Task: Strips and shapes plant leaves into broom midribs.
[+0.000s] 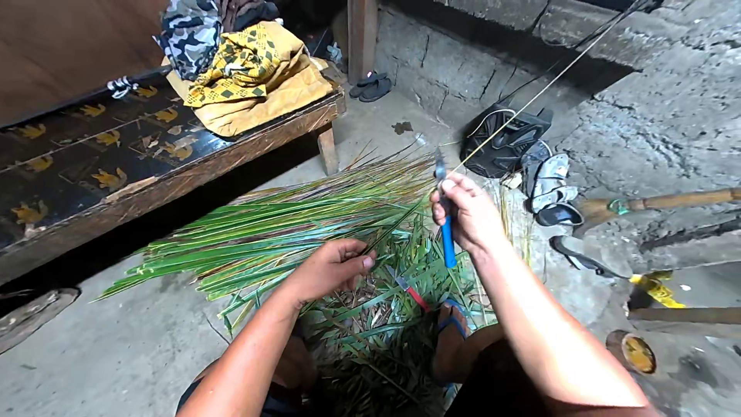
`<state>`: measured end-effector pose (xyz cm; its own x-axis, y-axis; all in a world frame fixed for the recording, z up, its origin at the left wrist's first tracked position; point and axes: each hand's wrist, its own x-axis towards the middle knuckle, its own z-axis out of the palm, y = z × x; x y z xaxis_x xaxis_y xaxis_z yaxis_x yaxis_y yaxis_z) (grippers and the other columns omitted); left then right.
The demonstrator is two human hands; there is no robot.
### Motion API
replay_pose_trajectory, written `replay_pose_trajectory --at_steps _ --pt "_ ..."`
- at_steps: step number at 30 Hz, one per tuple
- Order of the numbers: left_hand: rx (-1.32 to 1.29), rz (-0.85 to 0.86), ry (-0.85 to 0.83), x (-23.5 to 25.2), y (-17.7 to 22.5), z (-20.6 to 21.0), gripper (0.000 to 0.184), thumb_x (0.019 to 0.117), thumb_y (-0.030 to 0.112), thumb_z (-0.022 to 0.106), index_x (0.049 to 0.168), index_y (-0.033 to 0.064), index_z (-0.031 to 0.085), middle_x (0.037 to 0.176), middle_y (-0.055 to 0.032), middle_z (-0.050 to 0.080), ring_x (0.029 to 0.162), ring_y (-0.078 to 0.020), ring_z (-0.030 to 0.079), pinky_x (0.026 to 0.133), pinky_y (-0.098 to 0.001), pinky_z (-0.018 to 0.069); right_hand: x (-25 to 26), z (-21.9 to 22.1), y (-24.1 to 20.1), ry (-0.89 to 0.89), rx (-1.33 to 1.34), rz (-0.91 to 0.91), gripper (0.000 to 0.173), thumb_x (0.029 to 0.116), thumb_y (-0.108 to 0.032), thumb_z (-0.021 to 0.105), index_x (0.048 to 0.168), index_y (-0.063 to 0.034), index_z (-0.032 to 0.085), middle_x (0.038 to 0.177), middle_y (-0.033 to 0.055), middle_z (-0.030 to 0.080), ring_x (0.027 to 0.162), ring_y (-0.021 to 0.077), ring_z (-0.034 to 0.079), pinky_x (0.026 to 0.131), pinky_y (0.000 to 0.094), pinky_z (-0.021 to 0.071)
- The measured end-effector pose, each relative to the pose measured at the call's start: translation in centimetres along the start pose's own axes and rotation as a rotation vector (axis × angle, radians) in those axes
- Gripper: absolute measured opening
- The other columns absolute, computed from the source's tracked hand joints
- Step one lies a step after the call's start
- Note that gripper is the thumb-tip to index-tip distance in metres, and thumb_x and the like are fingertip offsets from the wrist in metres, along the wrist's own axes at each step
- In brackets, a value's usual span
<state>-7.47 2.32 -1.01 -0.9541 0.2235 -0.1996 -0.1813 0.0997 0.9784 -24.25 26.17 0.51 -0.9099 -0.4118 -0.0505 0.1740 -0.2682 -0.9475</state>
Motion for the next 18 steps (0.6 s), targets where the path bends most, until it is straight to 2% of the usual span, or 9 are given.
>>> replay_pose_trajectory --at_steps 2,4,6,9,12,15,18 --pt "-0.124 -0.005 0.027 0.1 -0.2 -0.2 0.034 0.1088 0.033 0.047 0.115 0.0062 0.067 0.084 -0.0001 0.067 0.060 -0.0064 0.059 0.055 -0.0208 0.0515 0.2 -0.4 -0.3 0.022 0.012 -0.021 0.029 0.1107 -0.016 0.041 0.133 -0.0086 0.058 0.082 0.0089 0.067 0.053 0.0111 0.058 0.047 0.0242 0.0529" --pt "-0.176 -0.002 0.063 0.4 -0.2 -0.1 0.035 0.1104 0.032 0.043 0.113 0.0069 0.067 0.082 0.0010 0.064 0.060 -0.0055 0.057 0.055 -0.0197 0.0500 -0.3 0.0 0.1 -0.046 -0.033 -0.015 0.031 0.1101 -0.016 0.042 0.136 -0.0089 0.057 0.082 0.0092 0.066 0.053 0.0122 0.058 0.049 0.0256 0.0539" --pt "-0.175 0.009 0.112 0.8 -0.1 0.2 0.024 0.1095 0.023 0.047 0.110 0.0068 0.064 0.081 0.0003 0.063 0.062 -0.0069 0.058 0.056 -0.0208 0.0511 -1.0 0.6 0.7 -0.162 -0.083 0.034 0.029 0.1091 -0.016 0.044 0.130 -0.0043 0.059 0.079 0.0104 0.067 0.052 0.0130 0.059 0.049 0.0263 0.0546" --pt "-0.180 0.014 0.156 1.1 -0.1 0.3 0.020 0.1088 0.021 0.049 0.108 0.0061 0.063 0.080 -0.0020 0.064 0.063 -0.0102 0.062 0.059 -0.0244 0.0560 -1.7 0.9 1.7 -0.406 -0.109 0.137 0.024 0.1069 -0.018 0.048 0.114 -0.0008 0.063 0.074 0.0085 0.068 0.052 0.0118 0.061 0.050 0.0254 0.0540" --pt "-0.186 0.004 0.139 1.2 0.0 0.4 0.019 0.1083 0.021 0.050 0.108 0.0058 0.063 0.081 -0.0026 0.066 0.063 -0.0109 0.064 0.058 -0.0249 0.0569 -2.7 1.7 2.8 -0.606 -0.137 0.184 0.024 0.1068 -0.019 0.049 0.112 -0.0003 0.064 0.079 0.0047 0.069 0.055 0.0097 0.061 0.051 0.0245 0.0530" --pt "-0.205 -0.013 0.131 1.1 0.0 0.6 0.019 0.1073 0.020 0.053 0.107 0.0053 0.065 0.082 -0.0021 0.068 0.059 -0.0077 0.060 0.053 -0.0213 0.0521 -3.1 2.1 3.4 -0.680 -0.122 0.159 0.024 0.1076 -0.017 0.048 0.110 -0.0002 0.065 0.078 0.0043 0.069 0.055 0.0090 0.060 0.051 0.0241 0.0524" --pt "-0.221 -0.008 0.151 0.9 0.2 0.5 0.018 0.1064 0.019 0.054 0.103 0.0056 0.066 0.079 -0.0015 0.067 0.057 -0.0059 0.059 0.051 -0.0193 0.0499 -2.8 1.8 3.1 -0.661 -0.134 0.152 0.024 0.1066 -0.016 0.050 0.110 0.0006 0.067 0.076 0.0043 0.069 0.054 0.0084 0.060 0.050 0.0232 0.0515"
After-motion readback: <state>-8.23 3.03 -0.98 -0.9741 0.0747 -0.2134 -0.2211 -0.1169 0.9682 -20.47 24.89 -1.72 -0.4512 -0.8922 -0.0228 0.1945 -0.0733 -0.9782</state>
